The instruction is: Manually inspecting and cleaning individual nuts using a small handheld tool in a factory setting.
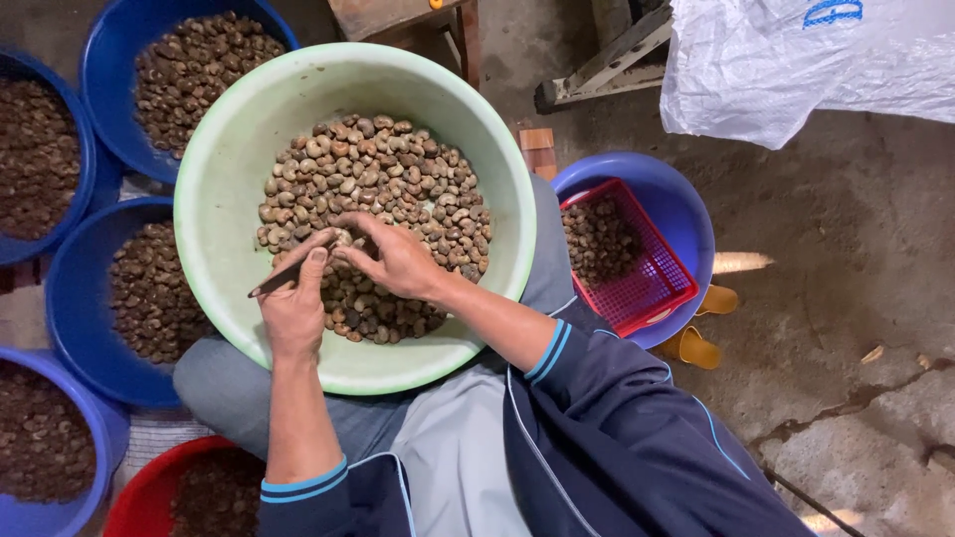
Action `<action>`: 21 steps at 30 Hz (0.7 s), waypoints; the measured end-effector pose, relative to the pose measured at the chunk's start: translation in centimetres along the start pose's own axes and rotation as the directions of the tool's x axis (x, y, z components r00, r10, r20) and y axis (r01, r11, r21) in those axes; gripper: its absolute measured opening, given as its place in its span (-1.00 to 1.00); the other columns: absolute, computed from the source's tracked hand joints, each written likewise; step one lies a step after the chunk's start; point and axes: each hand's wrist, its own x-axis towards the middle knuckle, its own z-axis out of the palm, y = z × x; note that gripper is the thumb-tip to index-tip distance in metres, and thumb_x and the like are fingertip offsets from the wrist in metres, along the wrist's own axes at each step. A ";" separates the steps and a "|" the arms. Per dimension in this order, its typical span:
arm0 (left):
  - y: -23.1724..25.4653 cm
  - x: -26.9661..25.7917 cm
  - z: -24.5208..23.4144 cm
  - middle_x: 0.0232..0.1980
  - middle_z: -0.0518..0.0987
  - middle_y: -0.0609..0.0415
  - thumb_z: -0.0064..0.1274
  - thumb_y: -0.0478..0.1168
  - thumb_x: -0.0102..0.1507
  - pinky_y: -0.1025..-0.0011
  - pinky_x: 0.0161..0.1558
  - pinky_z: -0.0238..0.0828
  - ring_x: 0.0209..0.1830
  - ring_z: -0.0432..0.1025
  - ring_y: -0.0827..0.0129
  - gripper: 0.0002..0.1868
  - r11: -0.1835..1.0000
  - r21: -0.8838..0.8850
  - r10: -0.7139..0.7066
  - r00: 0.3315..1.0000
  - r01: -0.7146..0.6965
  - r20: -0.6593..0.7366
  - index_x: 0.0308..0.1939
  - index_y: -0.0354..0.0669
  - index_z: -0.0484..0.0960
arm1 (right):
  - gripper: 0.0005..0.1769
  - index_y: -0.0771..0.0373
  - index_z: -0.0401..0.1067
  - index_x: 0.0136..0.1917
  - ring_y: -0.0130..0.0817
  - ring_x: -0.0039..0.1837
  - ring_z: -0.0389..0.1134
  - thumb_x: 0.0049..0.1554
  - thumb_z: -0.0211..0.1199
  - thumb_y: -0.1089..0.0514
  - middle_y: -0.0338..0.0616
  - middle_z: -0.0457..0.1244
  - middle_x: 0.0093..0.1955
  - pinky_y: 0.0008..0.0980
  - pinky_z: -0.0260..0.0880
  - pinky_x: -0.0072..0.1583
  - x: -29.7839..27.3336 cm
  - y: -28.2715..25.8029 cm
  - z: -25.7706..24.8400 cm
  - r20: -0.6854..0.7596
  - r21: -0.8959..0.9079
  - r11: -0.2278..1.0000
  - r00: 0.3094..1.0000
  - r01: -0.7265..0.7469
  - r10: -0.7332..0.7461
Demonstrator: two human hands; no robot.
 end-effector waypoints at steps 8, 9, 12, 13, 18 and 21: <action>0.6 -0.1 0.1 0.21 0.60 -0.27 0.02 -0.25 0.52 -0.15 0.41 0.28 0.46 0.31 -0.16 -0.77 1.000 0.004 -0.005 1.000 0.005 -0.006 0.17 -0.31 0.65 | -0.59 0.30 0.15 0.45 -0.11 -0.09 0.53 0.38 0.07 0.20 -0.12 0.33 -0.09 -0.30 0.63 -0.10 0.5 0.1 0.2 0.167 0.649 0.743 0.983 -0.163 0.070; 0.9 -0.1 0.2 0.23 0.60 -0.26 0.01 -0.24 0.52 -0.17 0.43 0.24 0.47 0.29 -0.17 -0.76 1.000 -0.003 -0.002 1.000 0.002 0.001 0.18 -0.29 0.65 | -0.57 0.34 0.12 0.47 -0.09 -0.09 0.53 0.38 0.05 0.21 -0.16 0.30 -0.10 -0.29 0.65 -0.09 0.5 0.1 0.1 0.192 0.689 0.698 0.978 -0.195 0.084; 1.0 -0.1 0.0 0.24 0.57 -0.33 -0.03 -0.26 0.53 -0.23 0.44 0.22 0.47 0.29 -0.27 -0.74 1.000 -0.023 0.014 0.999 -0.013 0.029 0.19 -0.36 0.62 | -0.51 0.31 0.11 0.51 0.04 -0.07 0.53 0.38 0.08 0.17 -0.15 0.27 -0.06 -0.26 0.67 -0.11 0.4 1.4 0.3 0.229 0.770 0.590 0.968 -0.243 0.100; 0.9 -0.1 0.0 0.24 0.57 -0.33 -0.03 -0.26 0.53 -0.23 0.44 0.22 0.47 0.29 -0.27 -0.74 1.000 -0.023 0.014 0.999 -0.014 0.031 0.19 -0.36 0.62 | -0.51 0.31 0.11 0.51 0.04 -0.07 0.53 0.38 0.08 0.17 -0.15 0.27 -0.06 -0.26 0.67 -0.11 0.4 1.4 0.2 0.227 0.770 0.590 0.969 -0.242 0.101; 0.6 0.1 0.1 0.17 0.61 -0.31 0.05 -0.29 0.50 -0.08 0.33 0.39 0.36 0.43 -0.12 -0.78 0.998 -0.027 0.059 0.998 -0.059 0.007 0.14 -0.37 0.64 | -0.49 0.30 0.11 0.53 -0.03 0.00 0.53 0.40 0.07 0.11 -0.04 0.34 0.08 -0.33 0.67 -0.03 0.6 2.0 0.0 0.280 0.749 0.605 0.957 -0.270 0.081; 0.1 0.0 -0.1 0.13 0.63 -0.29 0.05 -0.30 0.50 -0.03 0.31 0.41 0.33 0.45 -0.07 -0.80 0.997 0.020 0.070 0.997 -0.069 -0.016 0.13 -0.38 0.64 | -0.49 0.26 0.13 0.54 -0.08 0.00 0.53 0.40 0.06 0.07 0.15 0.33 0.24 -0.40 0.65 -0.05 0.5 1.5 -0.2 0.306 0.720 0.634 0.949 -0.282 0.075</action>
